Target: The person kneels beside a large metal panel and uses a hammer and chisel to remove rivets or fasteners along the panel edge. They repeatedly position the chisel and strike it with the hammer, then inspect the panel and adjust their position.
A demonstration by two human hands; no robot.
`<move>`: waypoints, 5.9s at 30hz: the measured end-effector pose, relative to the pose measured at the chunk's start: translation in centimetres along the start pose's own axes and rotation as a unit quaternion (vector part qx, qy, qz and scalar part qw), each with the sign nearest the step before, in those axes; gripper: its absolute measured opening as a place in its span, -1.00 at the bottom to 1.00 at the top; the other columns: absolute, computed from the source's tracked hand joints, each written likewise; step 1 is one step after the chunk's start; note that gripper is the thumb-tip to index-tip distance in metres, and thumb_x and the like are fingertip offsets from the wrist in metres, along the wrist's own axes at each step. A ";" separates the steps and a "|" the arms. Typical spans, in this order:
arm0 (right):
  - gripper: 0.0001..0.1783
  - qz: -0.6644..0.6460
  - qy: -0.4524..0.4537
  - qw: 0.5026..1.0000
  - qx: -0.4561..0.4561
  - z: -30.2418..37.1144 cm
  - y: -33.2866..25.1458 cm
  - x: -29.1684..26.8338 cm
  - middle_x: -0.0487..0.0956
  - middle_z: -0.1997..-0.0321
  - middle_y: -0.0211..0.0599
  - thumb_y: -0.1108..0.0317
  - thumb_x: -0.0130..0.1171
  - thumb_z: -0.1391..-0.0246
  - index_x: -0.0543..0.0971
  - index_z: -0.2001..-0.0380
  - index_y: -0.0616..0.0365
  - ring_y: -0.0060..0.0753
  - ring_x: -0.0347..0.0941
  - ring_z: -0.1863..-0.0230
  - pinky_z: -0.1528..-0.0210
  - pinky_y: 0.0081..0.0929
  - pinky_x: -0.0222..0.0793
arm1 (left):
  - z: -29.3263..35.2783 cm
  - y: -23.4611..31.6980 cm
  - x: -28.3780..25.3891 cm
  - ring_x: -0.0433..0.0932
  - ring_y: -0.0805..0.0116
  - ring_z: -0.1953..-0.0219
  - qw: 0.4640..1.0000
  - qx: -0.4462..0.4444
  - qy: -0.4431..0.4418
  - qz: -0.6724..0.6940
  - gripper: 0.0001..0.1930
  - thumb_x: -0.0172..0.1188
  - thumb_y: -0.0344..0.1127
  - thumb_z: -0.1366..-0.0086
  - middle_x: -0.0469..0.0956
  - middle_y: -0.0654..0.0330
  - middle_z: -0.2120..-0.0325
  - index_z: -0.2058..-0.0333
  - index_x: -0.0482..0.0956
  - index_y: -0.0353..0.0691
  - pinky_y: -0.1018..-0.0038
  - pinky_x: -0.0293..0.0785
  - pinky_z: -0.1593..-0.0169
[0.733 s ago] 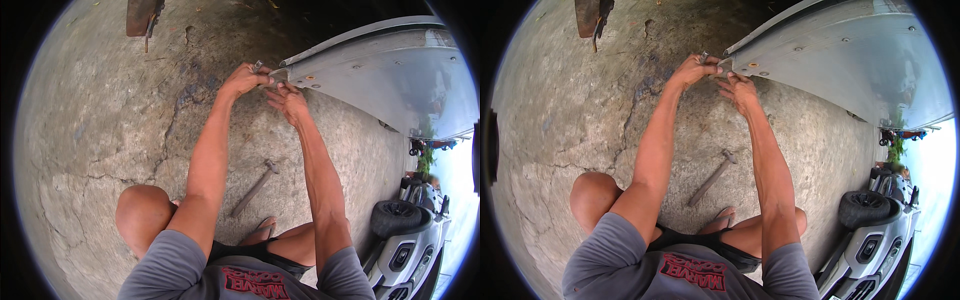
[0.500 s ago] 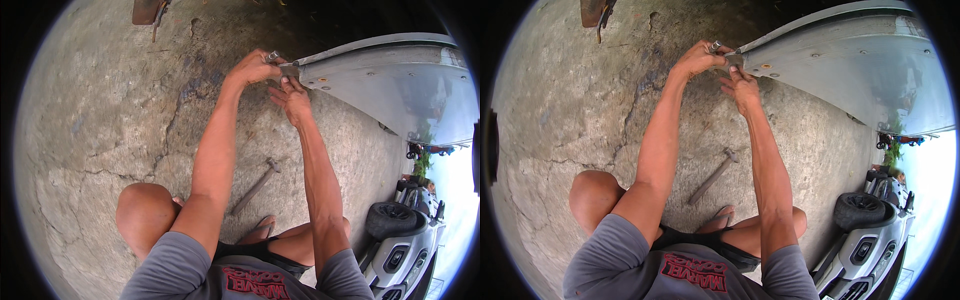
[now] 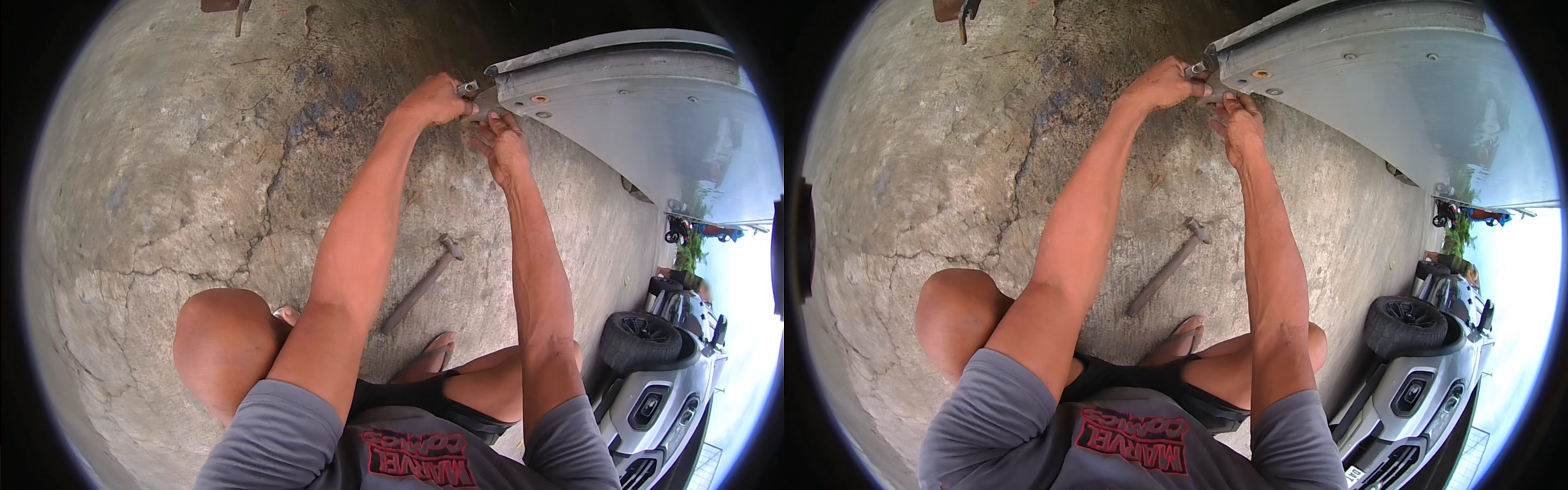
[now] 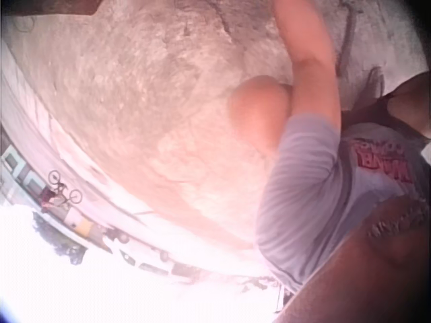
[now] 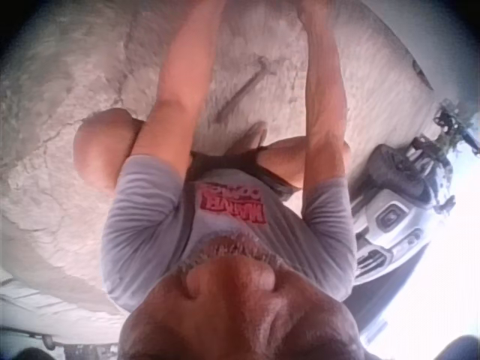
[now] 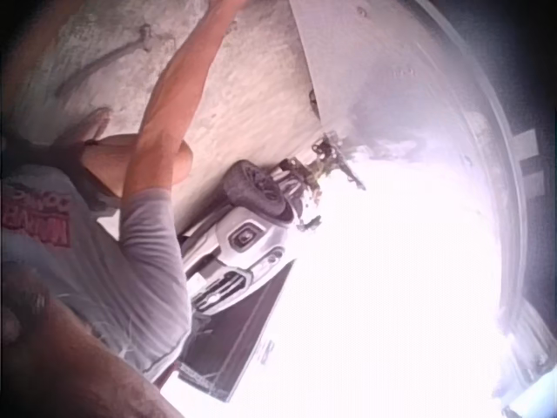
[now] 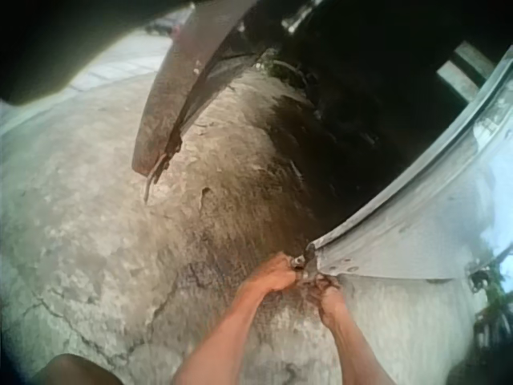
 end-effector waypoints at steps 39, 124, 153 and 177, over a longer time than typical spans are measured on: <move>-0.56 0.060 0.127 0.961 -0.238 1.0 -3.8 -5.6 0.61 -0.17 0.18 0.23 0.12 -0.33 0.59 -0.15 0.27 0.21 0.51 -0.24 -0.24 -0.10 0.42 | 0.4 3.7 3.0 0.33 0.51 0.57 0.944 0.194 0.260 0.052 -0.88 0.39 -0.43 -0.23 0.55 0.37 0.52 0.27 0.66 -0.24 0.43 0.21 0.48; -0.46 0.106 0.132 0.964 0.204 21.5 25.7 -7.3 0.67 0.37 0.05 0.10 0.29 -0.13 0.55 0.22 0.52 -0.17 0.68 0.38 0.29 -0.20 0.60 | -0.2 -2.1 6.2 0.46 0.47 0.46 0.979 0.064 0.048 0.186 -0.40 0.50 -0.03 -0.25 0.64 0.20 0.33 -0.15 0.49 -0.17 0.43 0.42 0.40; -0.31 0.696 -0.047 0.600 -0.391 8.5 -5.0 -13.0 0.64 0.48 -0.27 -0.49 0.09 -0.17 0.52 0.25 -0.02 -0.27 0.60 0.49 0.38 -0.25 0.56 | 0.4 -4.2 6.2 0.62 0.32 0.03 0.988 0.047 0.140 0.042 -0.58 0.42 0.03 -0.31 0.74 0.21 0.13 -0.04 0.71 -0.06 0.24 0.45 -0.17; -0.22 0.555 -0.102 0.636 -0.527 5.0 -4.5 -9.7 0.50 0.63 -0.35 -0.58 0.18 0.00 0.57 0.35 0.01 -0.27 0.56 0.56 0.47 -0.27 0.48 | 2.2 -4.3 5.8 0.54 0.37 0.05 0.980 0.057 0.134 0.136 -0.66 0.26 -0.28 -0.44 0.66 0.25 0.08 -0.12 0.57 -0.22 0.35 0.44 -0.08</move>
Point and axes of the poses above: each hand's wrist, its own z-axis away from the middle knuckle, its own x-axis out of the palm, y = z × x, the point moved 8 cm from there along -z, towards the middle knuckle
